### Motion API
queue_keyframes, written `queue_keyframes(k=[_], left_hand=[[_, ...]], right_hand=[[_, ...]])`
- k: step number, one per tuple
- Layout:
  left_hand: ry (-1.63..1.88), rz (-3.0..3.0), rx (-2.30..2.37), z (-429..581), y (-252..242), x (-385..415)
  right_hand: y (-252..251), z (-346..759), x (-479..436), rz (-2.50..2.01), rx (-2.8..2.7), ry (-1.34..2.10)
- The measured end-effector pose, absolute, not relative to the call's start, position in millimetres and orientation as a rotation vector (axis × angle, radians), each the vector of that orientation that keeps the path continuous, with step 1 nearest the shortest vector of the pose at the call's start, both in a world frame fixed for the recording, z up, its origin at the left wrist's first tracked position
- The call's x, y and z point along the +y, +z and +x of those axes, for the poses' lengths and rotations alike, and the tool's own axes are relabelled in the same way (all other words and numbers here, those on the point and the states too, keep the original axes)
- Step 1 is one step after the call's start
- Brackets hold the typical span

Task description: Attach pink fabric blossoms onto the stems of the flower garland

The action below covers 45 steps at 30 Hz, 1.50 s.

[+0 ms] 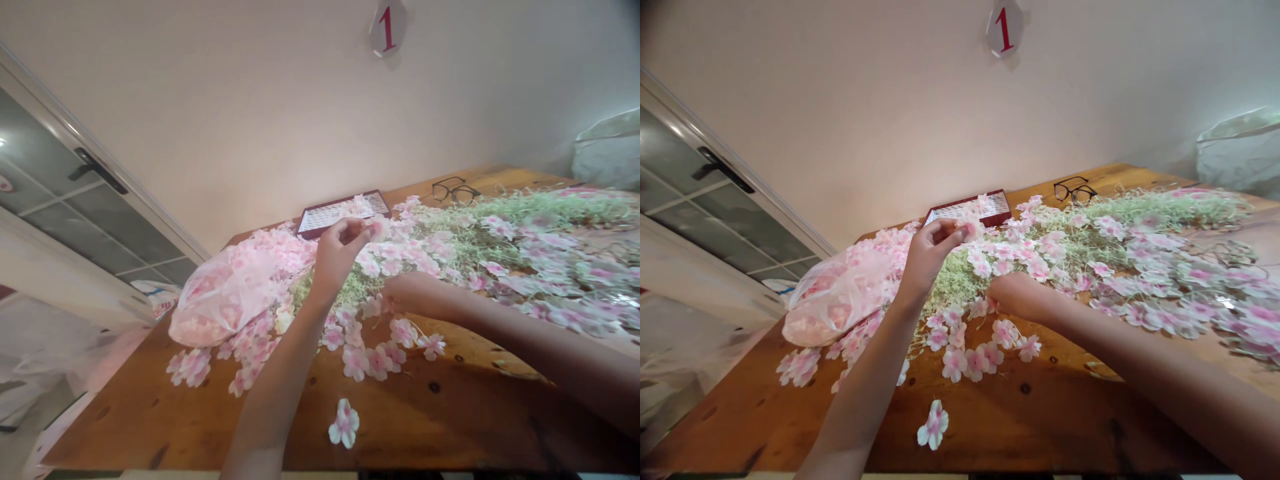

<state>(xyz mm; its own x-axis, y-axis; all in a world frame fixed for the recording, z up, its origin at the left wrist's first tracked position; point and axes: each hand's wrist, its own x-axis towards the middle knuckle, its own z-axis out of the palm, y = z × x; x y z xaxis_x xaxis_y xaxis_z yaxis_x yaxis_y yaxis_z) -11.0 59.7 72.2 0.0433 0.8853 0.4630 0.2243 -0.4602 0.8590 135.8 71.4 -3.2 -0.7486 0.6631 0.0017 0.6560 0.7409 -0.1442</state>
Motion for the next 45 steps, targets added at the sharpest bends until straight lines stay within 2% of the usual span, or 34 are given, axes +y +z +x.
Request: queue_keyframes(k=[9, 16, 27, 32, 35, 42, 45], left_hand=[[1.435, 1.768, 1.128, -12, 73, 60], [1.428, 1.778, 1.151, -12, 74, 59], [1.397, 1.809, 1.164, -12, 72, 59], [1.417, 1.790, 1.166, -13, 71, 60], [1.432, 1.783, 1.183, -14, 70, 63], [1.434, 1.758, 1.205, -17, 66, 69], [1.435, 1.744, 1.216, -18, 65, 71]], right_hand=[[7, 141, 69, -0.997, -2.834, 0.269], [11, 144, 76, -1.055, -2.727, 0.162], [-21, 124, 89, -1.172, -2.582, 0.154], [-14, 123, 88, -1.166, -2.443, 0.193], [0, 128, 90, -1.154, -2.281, 0.401], [44, 144, 82, -0.927, -1.738, 1.249], [60, 147, 74, -0.855, -1.573, 1.348]])
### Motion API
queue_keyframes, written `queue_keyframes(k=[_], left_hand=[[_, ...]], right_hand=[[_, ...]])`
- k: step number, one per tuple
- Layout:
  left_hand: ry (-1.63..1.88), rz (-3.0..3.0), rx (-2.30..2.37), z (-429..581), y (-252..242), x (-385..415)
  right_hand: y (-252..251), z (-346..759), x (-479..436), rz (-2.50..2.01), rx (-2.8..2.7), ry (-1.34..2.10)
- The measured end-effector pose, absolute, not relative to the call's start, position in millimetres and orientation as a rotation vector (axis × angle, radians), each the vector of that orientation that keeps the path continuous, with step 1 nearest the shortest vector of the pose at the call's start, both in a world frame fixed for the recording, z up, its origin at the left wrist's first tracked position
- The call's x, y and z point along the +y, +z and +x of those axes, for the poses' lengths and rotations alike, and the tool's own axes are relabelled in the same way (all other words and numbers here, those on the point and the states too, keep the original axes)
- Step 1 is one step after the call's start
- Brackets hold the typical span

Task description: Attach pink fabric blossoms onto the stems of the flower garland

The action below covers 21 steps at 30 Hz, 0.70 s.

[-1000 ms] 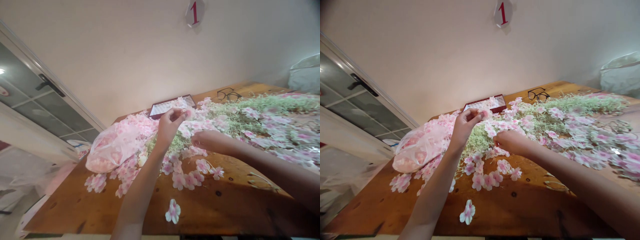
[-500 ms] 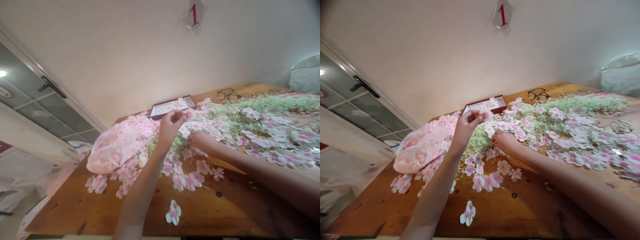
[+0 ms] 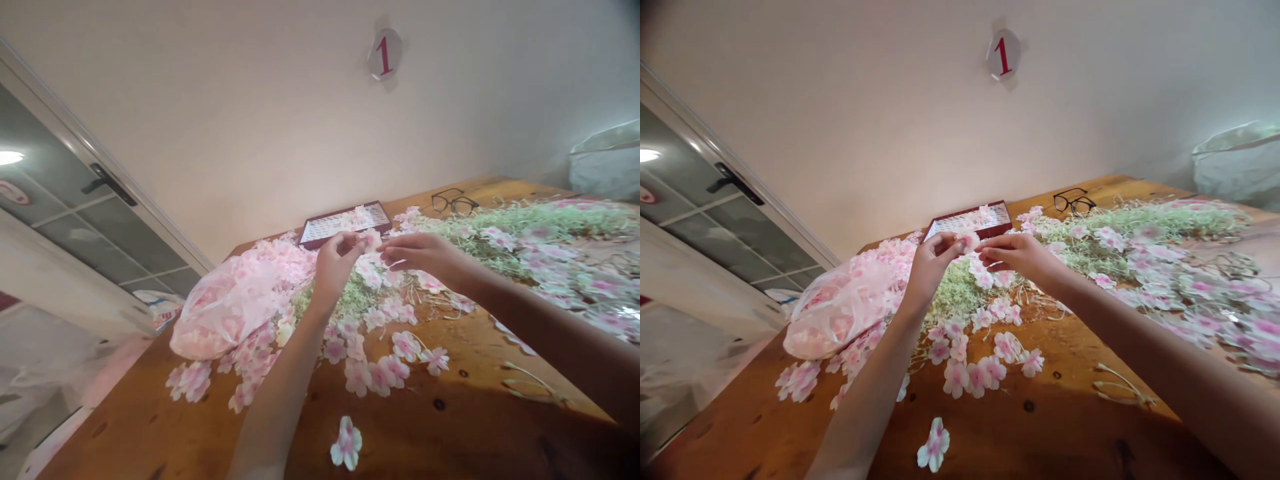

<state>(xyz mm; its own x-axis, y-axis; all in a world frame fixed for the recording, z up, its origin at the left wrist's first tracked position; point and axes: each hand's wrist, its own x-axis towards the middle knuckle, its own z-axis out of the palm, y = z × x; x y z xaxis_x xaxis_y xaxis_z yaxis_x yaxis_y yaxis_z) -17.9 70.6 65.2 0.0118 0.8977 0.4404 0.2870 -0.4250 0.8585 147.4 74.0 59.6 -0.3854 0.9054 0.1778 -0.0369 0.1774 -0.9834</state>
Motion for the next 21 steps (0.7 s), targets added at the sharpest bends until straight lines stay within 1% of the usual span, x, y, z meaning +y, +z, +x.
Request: queue_keyframes(k=[5, 11, 21], left_hand=[[1.416, 1.736, 1.218, -16, 65, 72], [1.381, 1.733, 1.174, -9, 68, 66], [1.332, 1.769, 1.128, -3, 71, 55]], right_hand=[[73, 150, 64, -0.839, -1.633, 1.173], [73, 149, 62, -0.877, -1.843, 0.787], [68, 151, 65, -0.878, -1.817, 0.726]])
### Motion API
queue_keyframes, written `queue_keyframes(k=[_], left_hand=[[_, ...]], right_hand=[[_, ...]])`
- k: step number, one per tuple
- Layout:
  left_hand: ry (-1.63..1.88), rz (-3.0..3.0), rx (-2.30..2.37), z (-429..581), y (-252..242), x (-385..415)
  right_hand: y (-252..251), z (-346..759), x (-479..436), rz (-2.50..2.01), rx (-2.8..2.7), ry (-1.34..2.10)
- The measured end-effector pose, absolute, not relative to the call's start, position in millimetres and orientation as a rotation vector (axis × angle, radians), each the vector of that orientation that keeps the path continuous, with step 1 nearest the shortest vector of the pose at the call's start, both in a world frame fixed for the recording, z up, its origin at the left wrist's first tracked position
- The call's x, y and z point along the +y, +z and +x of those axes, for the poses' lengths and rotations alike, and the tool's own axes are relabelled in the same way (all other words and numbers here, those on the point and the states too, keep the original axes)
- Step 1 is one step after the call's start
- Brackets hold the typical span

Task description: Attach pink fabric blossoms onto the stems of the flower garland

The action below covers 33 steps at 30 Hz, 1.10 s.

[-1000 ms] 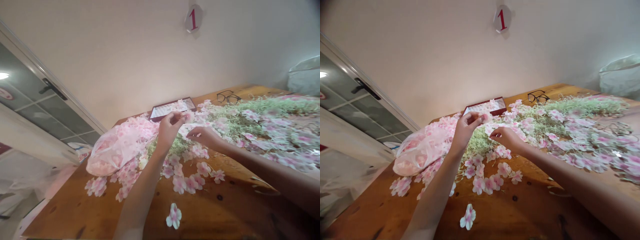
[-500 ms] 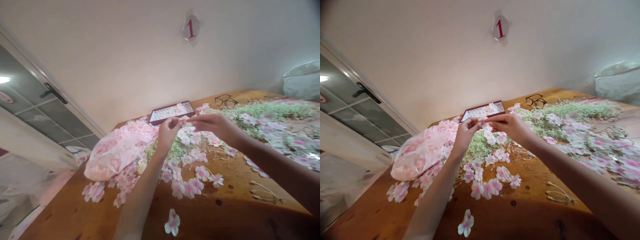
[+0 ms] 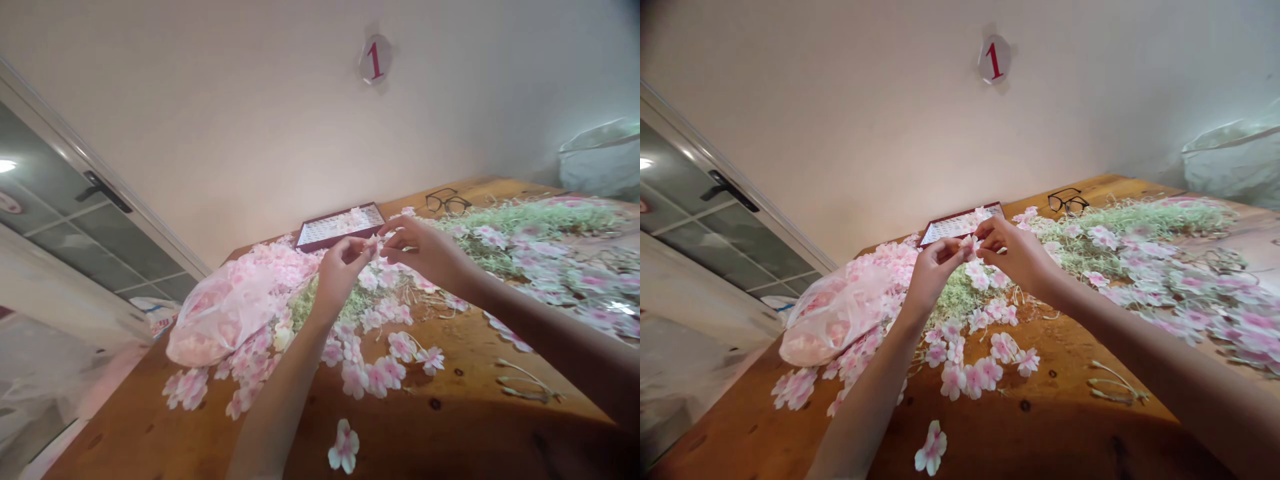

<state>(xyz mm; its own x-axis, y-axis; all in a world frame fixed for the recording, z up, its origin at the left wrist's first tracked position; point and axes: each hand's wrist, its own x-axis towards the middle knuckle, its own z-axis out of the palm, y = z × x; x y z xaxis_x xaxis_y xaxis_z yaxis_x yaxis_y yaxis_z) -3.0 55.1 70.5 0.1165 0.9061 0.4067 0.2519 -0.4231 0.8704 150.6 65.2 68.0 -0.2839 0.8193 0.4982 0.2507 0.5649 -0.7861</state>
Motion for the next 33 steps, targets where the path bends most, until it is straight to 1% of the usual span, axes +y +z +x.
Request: queue_keyframes(k=[17, 23, 26, 30, 33], left_hand=[[1.228, 1.883, 1.165, -3, 69, 53], [1.112, 1.936, 1.108, -3, 74, 51], [1.074, 1.903, 1.076, -4, 76, 51], [1.049, 1.919, 1.060, -4, 76, 50], [1.044, 1.959, 1.084, -3, 76, 49]], right_hand=[[68, 155, 68, -0.911, -1.927, 0.605], [77, 160, 60, -0.960, -2.131, 0.391], [82, 163, 59, -0.981, -2.219, 0.339], [83, 167, 62, -0.977, -2.237, 0.339], [84, 169, 65, -0.905, -2.223, 0.454]])
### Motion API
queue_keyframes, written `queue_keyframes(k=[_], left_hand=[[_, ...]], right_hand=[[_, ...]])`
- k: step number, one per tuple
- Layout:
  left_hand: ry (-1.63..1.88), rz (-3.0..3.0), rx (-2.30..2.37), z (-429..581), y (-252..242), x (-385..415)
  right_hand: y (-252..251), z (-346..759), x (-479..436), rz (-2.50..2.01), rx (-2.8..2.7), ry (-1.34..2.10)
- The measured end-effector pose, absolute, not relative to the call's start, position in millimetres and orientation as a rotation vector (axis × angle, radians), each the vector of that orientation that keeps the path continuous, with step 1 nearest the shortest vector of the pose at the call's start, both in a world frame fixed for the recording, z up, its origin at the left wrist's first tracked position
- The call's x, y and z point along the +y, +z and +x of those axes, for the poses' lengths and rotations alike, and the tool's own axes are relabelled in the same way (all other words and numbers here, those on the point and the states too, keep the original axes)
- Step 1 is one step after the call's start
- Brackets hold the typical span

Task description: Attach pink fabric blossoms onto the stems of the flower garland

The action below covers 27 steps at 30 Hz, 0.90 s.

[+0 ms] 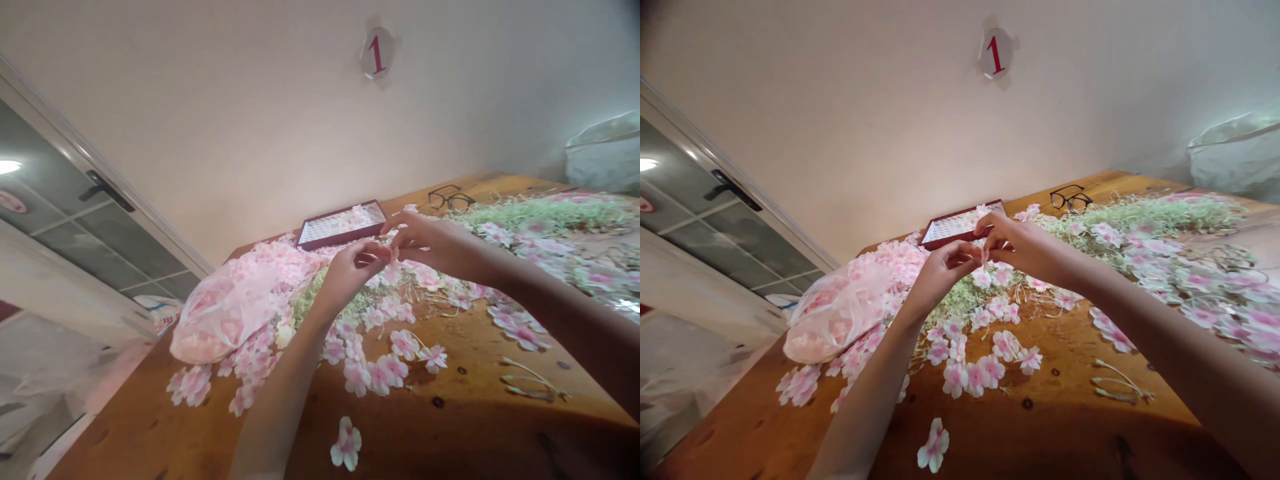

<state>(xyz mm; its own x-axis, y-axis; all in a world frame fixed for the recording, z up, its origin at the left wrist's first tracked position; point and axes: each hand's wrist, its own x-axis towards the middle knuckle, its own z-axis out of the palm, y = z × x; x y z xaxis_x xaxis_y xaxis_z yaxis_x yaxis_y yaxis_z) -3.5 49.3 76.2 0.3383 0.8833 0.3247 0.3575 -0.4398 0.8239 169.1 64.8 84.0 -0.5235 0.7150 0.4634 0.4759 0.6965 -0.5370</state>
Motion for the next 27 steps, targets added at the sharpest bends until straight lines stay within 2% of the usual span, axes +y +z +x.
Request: queue_keyframes(k=[5, 14, 27], left_hand=[[1.083, 2.084, 1.108, -4, 76, 49], [1.091, 2.434, 1.234, -3, 76, 48], [1.187, 2.294, 1.341, -6, 76, 48]], right_hand=[[81, 169, 69, -0.832, -2.143, 0.697], [71, 162, 75, -0.713, -2.158, 0.725], [75, 158, 71, -0.957, -1.859, 0.827]])
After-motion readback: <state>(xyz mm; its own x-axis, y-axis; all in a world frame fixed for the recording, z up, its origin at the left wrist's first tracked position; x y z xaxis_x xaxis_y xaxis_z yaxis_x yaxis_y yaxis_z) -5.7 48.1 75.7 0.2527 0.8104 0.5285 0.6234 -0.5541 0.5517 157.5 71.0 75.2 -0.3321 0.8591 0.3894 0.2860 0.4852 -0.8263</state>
